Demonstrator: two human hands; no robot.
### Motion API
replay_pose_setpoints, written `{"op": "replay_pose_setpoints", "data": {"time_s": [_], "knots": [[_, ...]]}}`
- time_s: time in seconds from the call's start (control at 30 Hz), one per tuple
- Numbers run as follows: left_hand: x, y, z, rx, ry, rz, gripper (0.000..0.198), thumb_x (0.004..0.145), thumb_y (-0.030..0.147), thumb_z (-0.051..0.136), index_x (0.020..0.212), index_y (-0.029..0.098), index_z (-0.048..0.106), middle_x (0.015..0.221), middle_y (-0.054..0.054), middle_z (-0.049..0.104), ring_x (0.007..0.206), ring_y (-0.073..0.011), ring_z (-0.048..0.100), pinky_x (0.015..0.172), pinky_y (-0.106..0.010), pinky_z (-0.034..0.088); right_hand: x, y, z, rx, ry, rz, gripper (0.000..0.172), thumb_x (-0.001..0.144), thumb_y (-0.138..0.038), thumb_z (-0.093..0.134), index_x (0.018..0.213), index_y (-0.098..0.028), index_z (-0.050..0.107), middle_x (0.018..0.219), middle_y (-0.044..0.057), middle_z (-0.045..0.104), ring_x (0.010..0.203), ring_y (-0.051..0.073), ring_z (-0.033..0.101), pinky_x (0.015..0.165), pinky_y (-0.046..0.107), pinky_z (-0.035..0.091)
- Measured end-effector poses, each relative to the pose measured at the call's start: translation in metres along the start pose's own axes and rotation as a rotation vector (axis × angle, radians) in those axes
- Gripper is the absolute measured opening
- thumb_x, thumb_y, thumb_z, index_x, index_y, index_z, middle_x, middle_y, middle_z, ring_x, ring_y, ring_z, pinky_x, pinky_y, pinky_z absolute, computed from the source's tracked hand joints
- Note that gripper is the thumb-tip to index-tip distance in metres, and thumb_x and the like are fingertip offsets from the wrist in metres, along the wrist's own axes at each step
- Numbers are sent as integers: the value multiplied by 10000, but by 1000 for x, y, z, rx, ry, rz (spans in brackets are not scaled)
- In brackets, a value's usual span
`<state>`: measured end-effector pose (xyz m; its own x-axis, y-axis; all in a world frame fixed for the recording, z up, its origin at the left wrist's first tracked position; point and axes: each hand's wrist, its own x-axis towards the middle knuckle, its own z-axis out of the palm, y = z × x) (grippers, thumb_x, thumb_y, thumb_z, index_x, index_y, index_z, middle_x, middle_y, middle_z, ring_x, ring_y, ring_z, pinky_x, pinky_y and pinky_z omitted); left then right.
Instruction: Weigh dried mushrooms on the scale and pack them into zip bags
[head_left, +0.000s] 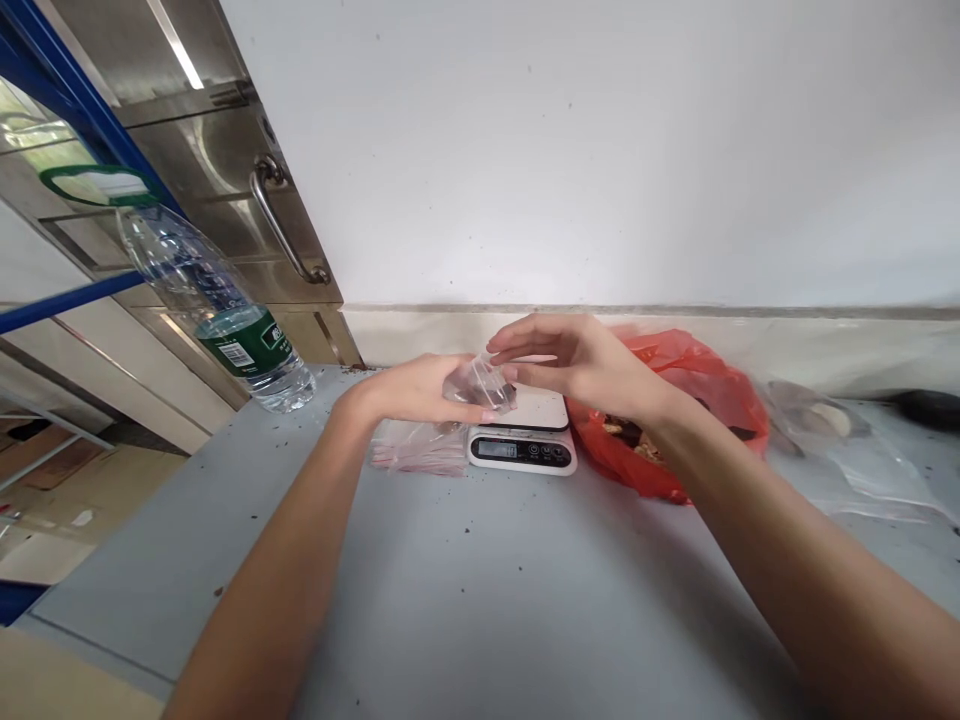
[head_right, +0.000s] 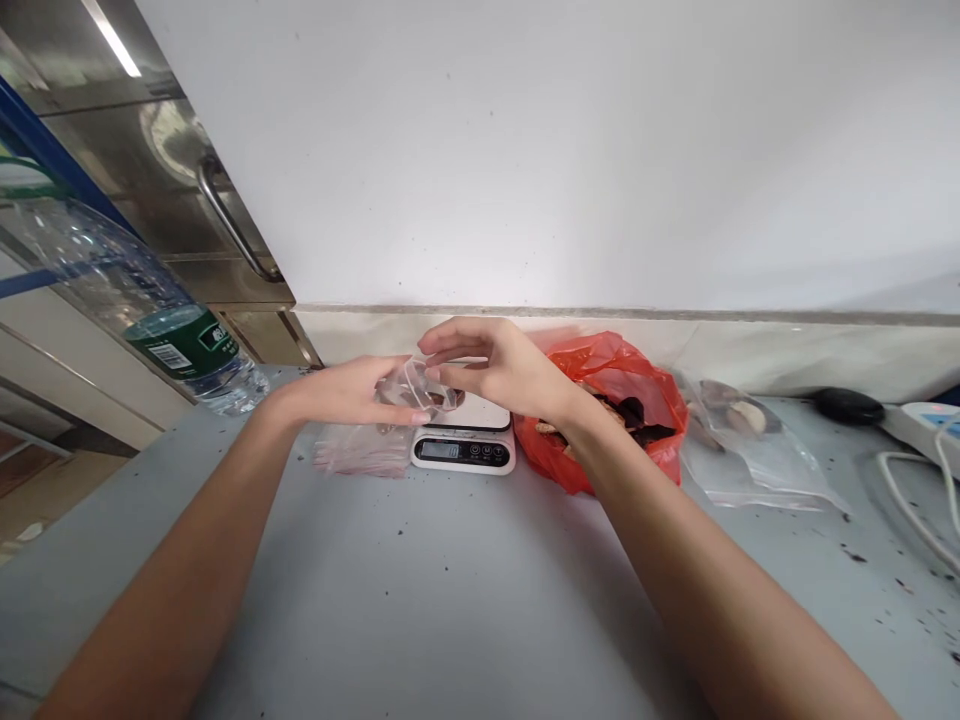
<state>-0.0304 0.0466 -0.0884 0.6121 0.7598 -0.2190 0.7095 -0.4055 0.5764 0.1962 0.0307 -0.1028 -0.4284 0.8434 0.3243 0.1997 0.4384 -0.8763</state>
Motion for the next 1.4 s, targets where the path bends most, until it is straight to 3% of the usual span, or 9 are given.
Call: {"op": "replay_pose_setpoints", "data": {"time_s": [0.13, 0.27, 0.37, 0.6, 0.83, 0.97, 1.13, 1.3, 1.4], "knots": [[-10, -7, -10, -107, 22, -10, 723, 833, 627, 749, 1433, 262, 577, 946, -24, 761, 738, -202, 702, 654, -282, 527, 2, 14, 0, -150, 176, 49, 158, 852, -143, 621, 939, -193, 743, 1107, 95, 794, 1020, 240, 739, 910, 391, 583], [-21, -8, -20, -159, 15, 30, 669, 851, 584, 736, 1395, 222, 592, 789, -7, 714, 713, -211, 688, 602, -270, 519, 5, 30, 5, -475, -121, 115, 348, 821, -31, 586, 1061, -183, 787, 1063, 70, 819, 927, 212, 742, 851, 324, 556], [-24, -8, -22, -71, 52, 12, 563, 867, 568, 708, 1308, 224, 639, 908, -40, 770, 810, -228, 724, 673, -273, 530, 6, 38, 6, -595, -256, 102, 285, 810, -23, 593, 896, -193, 805, 876, 42, 816, 745, 183, 709, 737, 293, 532], [-9, -2, -8, 138, 74, -82, 539, 798, 611, 738, 1178, 231, 693, 1010, -55, 798, 832, -242, 738, 634, -265, 496, 1, 19, 1, -259, 27, 32, 179, 852, -264, 687, 970, -188, 797, 990, 77, 819, 871, 225, 744, 809, 371, 595], [-18, 9, -16, -32, 146, 115, 672, 860, 644, 719, 1399, 253, 628, 1080, -64, 802, 983, -266, 750, 826, -316, 554, -6, -17, -1, -152, 68, -150, 244, 931, -413, 668, 1005, -226, 805, 1199, 93, 785, 1158, 277, 704, 954, 441, 577], [-17, 8, -17, -311, 121, 310, 720, 869, 721, 699, 1405, 243, 649, 1174, -98, 781, 1118, -305, 722, 943, -395, 568, -14, -20, -16, -118, -43, -185, 185, 810, -385, 829, 949, -264, 812, 1428, 89, 679, 1357, 322, 597, 1009, 486, 557], [-7, 18, -7, -564, 56, 465, 625, 900, 763, 651, 1229, 243, 766, 1243, -89, 767, 1249, -316, 663, 1055, -423, 534, -20, -28, -21, -72, 120, -261, 136, 837, -350, 796, 754, -247, 763, 1206, 87, 751, 1176, 302, 681, 912, 465, 584], [-8, 37, -1, -518, 186, 435, 542, 941, 667, 678, 1175, 190, 785, 1190, -99, 788, 1140, -279, 718, 993, -393, 582, -23, -42, -22, -296, 303, -273, 277, 794, -438, 826, 673, -233, 683, 1113, 94, 742, 1113, 319, 674, 776, 413, 574], [-8, 42, 2, -450, 307, 391, 520, 958, 644, 658, 1112, 171, 809, 1091, -101, 815, 993, -247, 763, 887, -353, 627, -25, -48, -30, -367, 241, -212, 396, 804, -560, 793, 641, -232, 645, 974, 91, 749, 891, 254, 691, 705, 381, 551]]}}
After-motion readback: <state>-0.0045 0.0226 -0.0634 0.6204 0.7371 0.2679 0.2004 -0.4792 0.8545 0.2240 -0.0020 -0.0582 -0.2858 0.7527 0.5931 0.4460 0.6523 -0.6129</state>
